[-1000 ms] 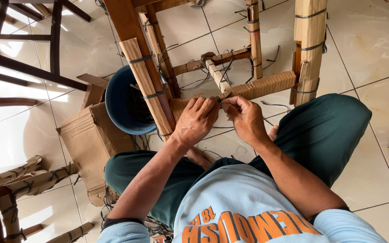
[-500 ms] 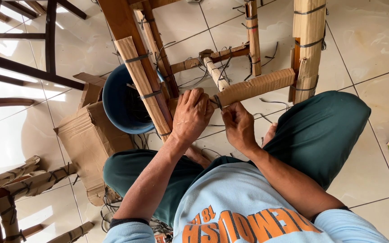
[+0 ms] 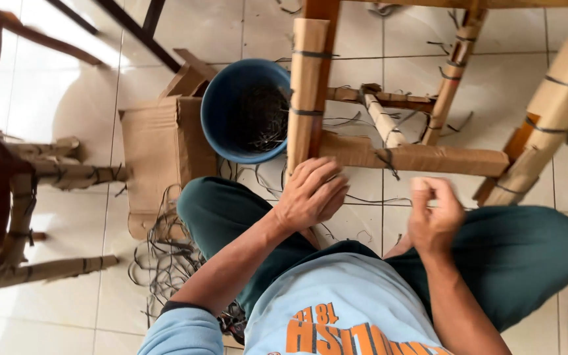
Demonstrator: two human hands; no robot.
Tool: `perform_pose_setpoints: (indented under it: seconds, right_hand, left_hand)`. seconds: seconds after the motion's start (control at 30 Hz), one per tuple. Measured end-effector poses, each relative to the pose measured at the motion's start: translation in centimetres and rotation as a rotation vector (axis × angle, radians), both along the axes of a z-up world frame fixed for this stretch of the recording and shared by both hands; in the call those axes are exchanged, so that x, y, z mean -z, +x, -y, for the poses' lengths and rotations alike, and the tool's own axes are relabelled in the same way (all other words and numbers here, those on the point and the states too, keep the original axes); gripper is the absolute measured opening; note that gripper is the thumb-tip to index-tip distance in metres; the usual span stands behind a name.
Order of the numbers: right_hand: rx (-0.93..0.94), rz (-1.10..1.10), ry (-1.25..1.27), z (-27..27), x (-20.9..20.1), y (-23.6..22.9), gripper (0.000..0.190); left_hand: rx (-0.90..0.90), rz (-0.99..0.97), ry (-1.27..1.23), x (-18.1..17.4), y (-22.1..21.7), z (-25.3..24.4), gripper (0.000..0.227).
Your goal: The person sits on the floor and wraps cardboard around the legs of a wooden stool. They secure the cardboard using thin wire, twisting it tightly around the wrapped sections to hold the material in place.
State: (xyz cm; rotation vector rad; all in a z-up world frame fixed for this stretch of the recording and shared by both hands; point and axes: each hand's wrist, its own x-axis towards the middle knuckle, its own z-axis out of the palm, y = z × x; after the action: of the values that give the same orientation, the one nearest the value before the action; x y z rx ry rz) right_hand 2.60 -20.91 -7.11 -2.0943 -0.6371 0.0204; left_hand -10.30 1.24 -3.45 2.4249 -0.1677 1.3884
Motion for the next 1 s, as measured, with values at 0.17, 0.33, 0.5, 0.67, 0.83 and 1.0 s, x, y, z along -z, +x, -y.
perform_pose_setpoints:
  seconds: [0.17,0.33,0.5,0.67,0.83,1.0]
  right_hand:
    - [0.024,0.346,0.203,-3.6,-5.0,1.6,0.032]
    - [0.009,0.208,0.218,-6.7,-2.8,3.8,0.041]
    - [-0.001,0.335,0.146,-7.6,-0.7,4.1,0.020]
    - [0.039,0.412,0.056,-7.9,-0.4,3.9,0.020]
    - [0.023,0.401,0.033,-7.9,0.1,3.9,0.023]
    - [0.058,0.382,-0.004,-7.7,0.2,3.6,0.028]
  left_hand:
    - [-0.137,-0.145,-0.379,0.2,-4.9,-6.3,0.015]
    - [-0.486,-0.725,-0.607,9.0,-4.2,-21.2,0.013]
    - [-0.489,-1.092,-0.887,17.5,-1.9,-29.1,0.020]
    - [-0.599,-1.544,-0.838,24.4,-1.4,-33.0,0.033]
    - [-0.477,-1.675,-0.495,28.2,-1.7,-34.2,0.043]
    - [-0.457,-1.736,-0.197,33.9,-1.5,-34.0,0.042]
